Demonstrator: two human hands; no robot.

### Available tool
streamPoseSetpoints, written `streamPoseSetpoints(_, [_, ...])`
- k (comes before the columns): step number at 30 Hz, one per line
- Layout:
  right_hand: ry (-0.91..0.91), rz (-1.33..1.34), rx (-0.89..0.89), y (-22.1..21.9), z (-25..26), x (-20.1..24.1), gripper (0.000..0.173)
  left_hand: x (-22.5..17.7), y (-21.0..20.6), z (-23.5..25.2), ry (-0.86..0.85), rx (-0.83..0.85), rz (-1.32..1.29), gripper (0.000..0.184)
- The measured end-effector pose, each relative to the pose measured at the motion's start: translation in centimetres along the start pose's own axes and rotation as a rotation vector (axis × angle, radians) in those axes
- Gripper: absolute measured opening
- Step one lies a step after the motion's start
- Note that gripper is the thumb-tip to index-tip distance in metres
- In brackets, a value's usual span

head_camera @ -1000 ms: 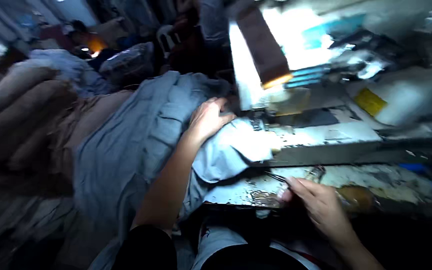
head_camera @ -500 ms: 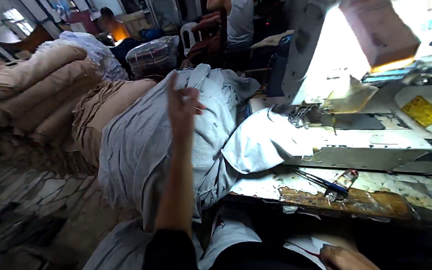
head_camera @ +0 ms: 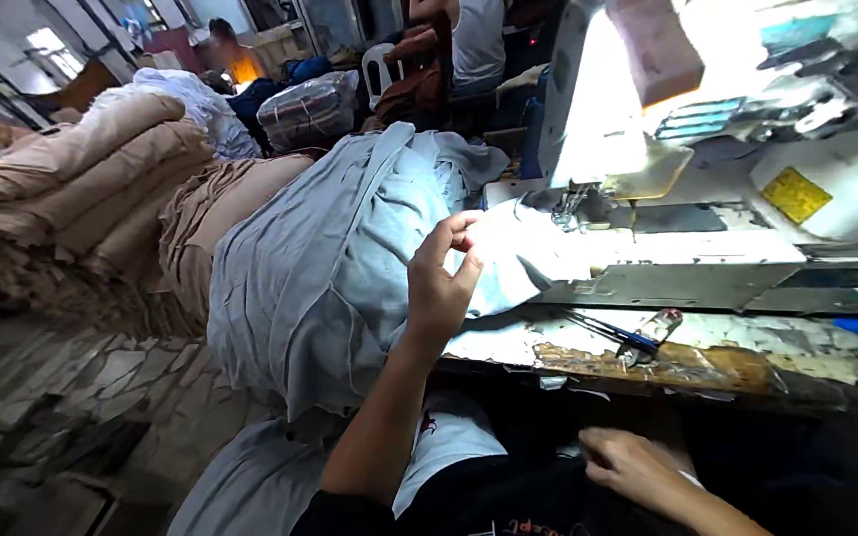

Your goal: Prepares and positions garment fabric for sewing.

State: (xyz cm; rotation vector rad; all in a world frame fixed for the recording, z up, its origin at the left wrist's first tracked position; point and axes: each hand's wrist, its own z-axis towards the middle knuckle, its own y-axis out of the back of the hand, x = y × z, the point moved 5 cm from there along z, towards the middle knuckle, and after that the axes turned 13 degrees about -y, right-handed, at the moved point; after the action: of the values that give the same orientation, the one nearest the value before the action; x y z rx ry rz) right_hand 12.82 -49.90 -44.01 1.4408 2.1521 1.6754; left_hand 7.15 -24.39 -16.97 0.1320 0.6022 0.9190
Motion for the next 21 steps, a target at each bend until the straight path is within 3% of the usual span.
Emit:
streamPoseSetpoints(3, [0.009, 0.008, 0.205, -2.0, 0.4, 1.0, 0.023, 0.4, -2.2, -0.5, -0.085, 0.072, 0.097, 0.031])
streamPoseSetpoints(4, [0.015, 0.002, 0.163, -1.2, 0.3, 1.3, 0.022, 0.6, -2.9, -0.6, -0.117, 0.120, 0.147, 0.029])
streamPoseSetpoints(6, [0.136, 0.032, -0.187, 2.8, -1.2, 2.3, 0.018, 0.9, -4.3, -1.1, -0.146, 0.282, 0.240, 0.024])
streamPoseSetpoints(8, [0.320, 0.104, -0.669, 8.2, -3.0, 3.9, 0.019, 1.1, -5.1, -1.4, -0.152, 0.394, 0.278, 0.017])
streamPoseSetpoints(10, [0.421, 0.164, -1.039, 13.1, -4.3, 5.7, 0.024, 0.9, -5.1, -0.8, -0.161, 0.344, 0.282, 0.018])
streamPoseSetpoints(12, [0.448, 0.210, -1.261, 16.9, -4.7, 7.1, 0.021, 0.5, -5.1, 0.1, -0.170, 0.282, 0.259, 0.015])
streamPoseSetpoints(15, [0.381, 0.150, -1.280, 20.3, -2.6, 8.7, 0.032, 0.6, -6.2, 1.0, -0.262, 0.269, 0.263, 0.013])
streamPoseSetpoints(17, [0.336, 0.163, -1.249, 20.8, -0.5, 9.3, 0.026, 1.3, -7.3, 1.5, -0.329, 0.281, 0.279, 0.019])
streamPoseSetpoints(19, [0.371, 0.322, -1.242, 20.7, 0.2, 9.5, 0.014, 2.4, -8.6, 2.1, -0.385, 0.262, 0.263, 0.021])
streamPoseSetpoints(21, [0.440, 0.676, -1.042, 20.6, 0.0, 9.6, 0.008, 2.5, -8.9, 2.7, -0.428, 0.160, 0.211, 0.016])
